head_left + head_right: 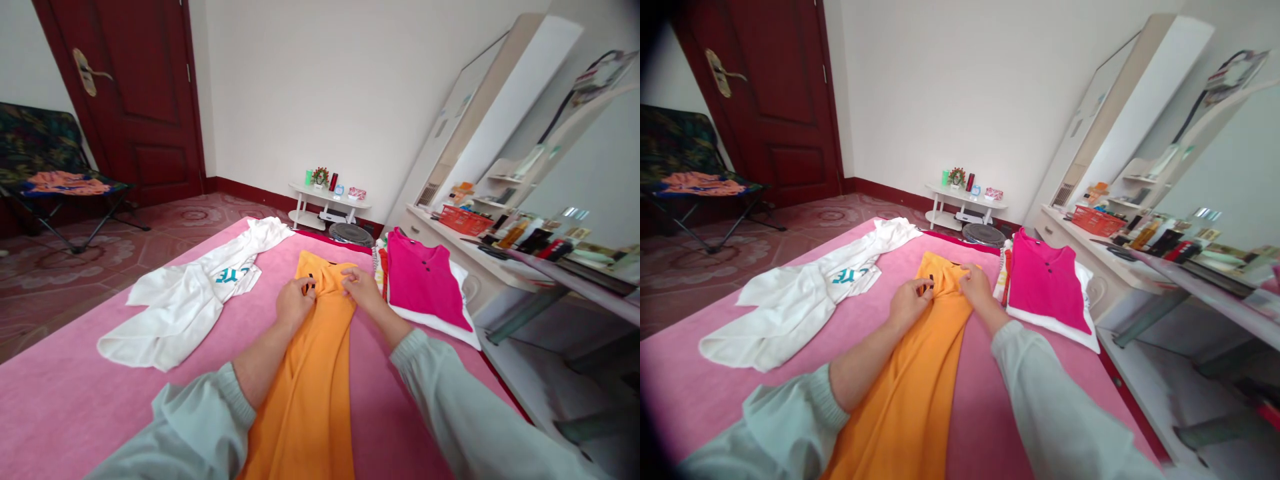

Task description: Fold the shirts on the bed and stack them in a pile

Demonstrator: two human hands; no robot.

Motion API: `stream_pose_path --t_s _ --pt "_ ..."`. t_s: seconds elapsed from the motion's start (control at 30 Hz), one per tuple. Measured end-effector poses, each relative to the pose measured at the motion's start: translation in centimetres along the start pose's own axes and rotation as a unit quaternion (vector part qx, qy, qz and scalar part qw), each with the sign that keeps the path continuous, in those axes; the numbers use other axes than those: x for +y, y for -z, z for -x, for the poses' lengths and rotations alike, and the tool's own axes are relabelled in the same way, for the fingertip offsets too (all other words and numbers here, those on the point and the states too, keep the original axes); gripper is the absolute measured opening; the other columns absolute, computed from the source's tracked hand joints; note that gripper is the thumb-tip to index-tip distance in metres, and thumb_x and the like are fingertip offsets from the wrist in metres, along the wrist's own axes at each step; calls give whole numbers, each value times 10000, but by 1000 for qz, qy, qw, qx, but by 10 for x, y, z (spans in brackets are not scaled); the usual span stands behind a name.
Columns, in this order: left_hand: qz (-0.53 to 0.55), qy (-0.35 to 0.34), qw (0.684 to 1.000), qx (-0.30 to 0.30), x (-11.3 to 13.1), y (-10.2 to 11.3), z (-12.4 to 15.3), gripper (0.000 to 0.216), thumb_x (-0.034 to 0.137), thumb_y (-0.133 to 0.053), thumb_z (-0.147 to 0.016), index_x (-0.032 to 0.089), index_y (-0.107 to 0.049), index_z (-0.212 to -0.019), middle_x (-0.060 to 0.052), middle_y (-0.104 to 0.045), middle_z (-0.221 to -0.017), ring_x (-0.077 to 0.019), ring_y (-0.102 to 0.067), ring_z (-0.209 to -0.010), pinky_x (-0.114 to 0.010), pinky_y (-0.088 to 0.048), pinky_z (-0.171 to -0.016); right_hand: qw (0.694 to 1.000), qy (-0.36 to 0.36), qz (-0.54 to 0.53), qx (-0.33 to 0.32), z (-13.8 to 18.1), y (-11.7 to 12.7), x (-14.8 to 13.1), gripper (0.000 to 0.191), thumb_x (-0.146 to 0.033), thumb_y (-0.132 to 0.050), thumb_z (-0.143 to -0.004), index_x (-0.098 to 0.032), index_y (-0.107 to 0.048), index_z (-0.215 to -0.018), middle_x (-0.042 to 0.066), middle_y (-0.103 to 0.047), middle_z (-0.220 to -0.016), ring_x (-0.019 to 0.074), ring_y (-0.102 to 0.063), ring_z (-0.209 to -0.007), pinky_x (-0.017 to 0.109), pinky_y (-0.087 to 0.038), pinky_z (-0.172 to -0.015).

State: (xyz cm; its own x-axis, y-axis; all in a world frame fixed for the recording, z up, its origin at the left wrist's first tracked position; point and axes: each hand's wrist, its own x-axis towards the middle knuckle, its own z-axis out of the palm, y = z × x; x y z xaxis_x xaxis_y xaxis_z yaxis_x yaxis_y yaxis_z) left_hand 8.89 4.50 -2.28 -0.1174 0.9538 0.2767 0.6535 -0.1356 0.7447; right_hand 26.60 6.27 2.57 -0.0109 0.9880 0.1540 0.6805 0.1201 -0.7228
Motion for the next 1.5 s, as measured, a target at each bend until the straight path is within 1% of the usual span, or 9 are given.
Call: stream_pose_path --t_s 0.1,0.23,0.43,0.63,0.77,0.93,1.07,1.3,1.5 --pt "-23 7 1000 -1 1 -1 0 276 380 -629 -755 269 -681 -1002 -36 -686 -969 -188 -614 -822 -258 -418 -677 992 27 117 29 -39 -15 7 478 -104 -515 -757 -134 -532 -1234 75 -690 -901 150 -631 -786 238 -447 -715" --pt "-57 15 998 -3 1 -2 -1 292 447 -704 -677 250 -644 -883 -37 -680 -849 -200 -616 -766 -259 -388 -615 977 28 202 56 -67 -27 13 313 -124 -604 -689 -99 -662 -996 149 -687 -993 220 -622 -924 270 -434 -782" --pt "45 65 996 50 1 1 -4 185 369 -547 -832 199 -557 -904 -13 -640 -677 -146 -607 -603 -220 -360 -552 976 0 179 124 -87 -31 22 277 -135 -446 -767 -119 -673 -925 100 -698 -826 203 -647 -821 268 -459 -724" --pt "57 55 995 61 1 2 -2 128 295 -546 -830 202 -531 -916 -13 -647 -732 -141 -615 -638 -217 -374 -574 975 24 150 164 -82 -37 22 372 -102 -457 -738 -117 -641 -1061 121 -666 -1068 207 -612 -1007 289 -452 -877" --pt "-28 -20 999 34 3 0 2 111 204 -621 -737 230 -563 -828 0 -650 -857 -159 -610 -789 -227 -370 -616 981 91 129 109 -85 -49 4 344 -97 -468 -746 -154 -661 -1025 67 -671 -1075 152 -621 -944 243 -461 -848" --pt "-65 -53 996 7 8 1 7 144 189 -610 -738 252 -582 -864 6 -638 -904 -164 -605 -822 -238 -387 -635 982 130 133 -18 -86 -61 -6 196 -100 -679 -568 -185 -701 -742 -11 -693 -734 144 -625 -704 214 -470 -678" --pt "-49 -46 998 10 8 1 6 194 191 -606 -744 244 -578 -929 -13 -625 -953 -176 -604 -865 -256 -432 -704 983 107 147 -9 -85 -59 -8 113 -57 -623 -573 -168 -633 -549 5 -634 -579 164 -615 -643 240 -457 -646" --pt "64 10 992 112 5 0 1 465 212 -598 -773 155 -435 -1205 -129 -466 -1253 -211 -522 -1119 -312 -463 -891 986 100 66 112 -82 -56 -6 388 -92 -438 -745 -142 -598 -1095 94 -653 -1114 160 -638 -946 262 -500 -799" --pt "25 1 998 58 2 -3 1 281 154 -534 -792 188 -580 -1067 -75 -553 -1109 -183 -565 -1025 -294 -469 -871 984 123 -1 131 -72 -53 6 277 -141 -494 -731 -153 -649 -961 86 -683 -1011 192 -643 -894 346 -503 -855"
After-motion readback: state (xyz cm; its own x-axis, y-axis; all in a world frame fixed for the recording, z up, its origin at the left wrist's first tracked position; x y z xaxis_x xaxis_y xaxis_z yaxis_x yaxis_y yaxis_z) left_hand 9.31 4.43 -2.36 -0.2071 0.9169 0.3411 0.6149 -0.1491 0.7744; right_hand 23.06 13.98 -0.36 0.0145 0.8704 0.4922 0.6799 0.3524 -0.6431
